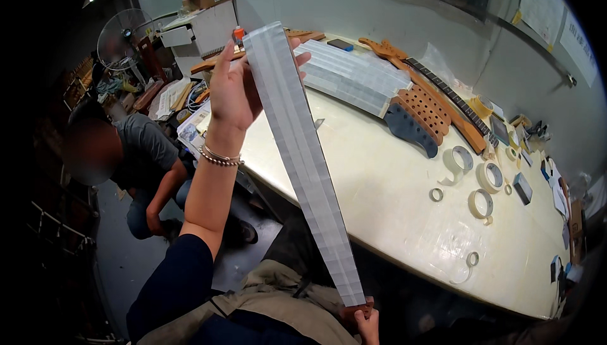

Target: The person applies masking tape to the edges of guitar necks on a workbench. They handle multiple necks, including a black one and a wooden one, peeling tape from a roll and smoothing it along the sides. The person also briefly handles a guitar fretboard and places the taped necks into a wooden rack.

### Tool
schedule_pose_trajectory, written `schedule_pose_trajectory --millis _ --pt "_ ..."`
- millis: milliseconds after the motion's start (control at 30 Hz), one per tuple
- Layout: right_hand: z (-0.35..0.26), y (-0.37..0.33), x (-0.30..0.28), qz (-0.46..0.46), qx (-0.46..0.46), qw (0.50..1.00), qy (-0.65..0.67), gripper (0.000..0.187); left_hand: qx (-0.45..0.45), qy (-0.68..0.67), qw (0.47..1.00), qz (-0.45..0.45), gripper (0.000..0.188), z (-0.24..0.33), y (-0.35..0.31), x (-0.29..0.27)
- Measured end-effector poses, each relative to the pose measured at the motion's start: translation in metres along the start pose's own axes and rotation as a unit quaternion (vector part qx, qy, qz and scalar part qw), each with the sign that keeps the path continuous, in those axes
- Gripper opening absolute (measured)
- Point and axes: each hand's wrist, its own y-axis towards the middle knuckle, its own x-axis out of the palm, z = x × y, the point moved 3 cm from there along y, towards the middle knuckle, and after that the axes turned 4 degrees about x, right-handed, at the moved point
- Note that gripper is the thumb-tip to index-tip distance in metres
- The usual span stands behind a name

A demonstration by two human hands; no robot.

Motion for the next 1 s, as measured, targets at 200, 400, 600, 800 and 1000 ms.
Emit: schedule_pose_trajectory --millis 200,400,600,800,1000 --pt "-0.026 -0.010 0.014 0.016 -0.028 0.999 0.027 0.060 -0.002 0.036 0.999 0.035 0.058 -0.006 0.008 -0.015" --pt "-0.037 -0.005 0.030 0.008 -0.054 0.998 0.027 0.051 0.029 0.041 0.997 0.063 0.057 -0.034 -0.021 -0.009" --pt "-0.075 0.016 0.075 -0.074 -0.014 0.980 0.185 0.057 -0.081 0.044 0.995 0.026 0.057 -0.087 -0.107 0.031" --pt "-0.108 0.043 0.093 -0.084 -0.049 0.974 0.203 0.050 -0.197 -0.015 0.980 -0.001 0.056 -0.144 -0.231 0.038" --pt "-0.121 0.045 0.078 0.011 -0.024 0.991 0.133 0.034 0.197 0.643 0.720 -0.168 0.093 -0.076 -0.212 0.016"
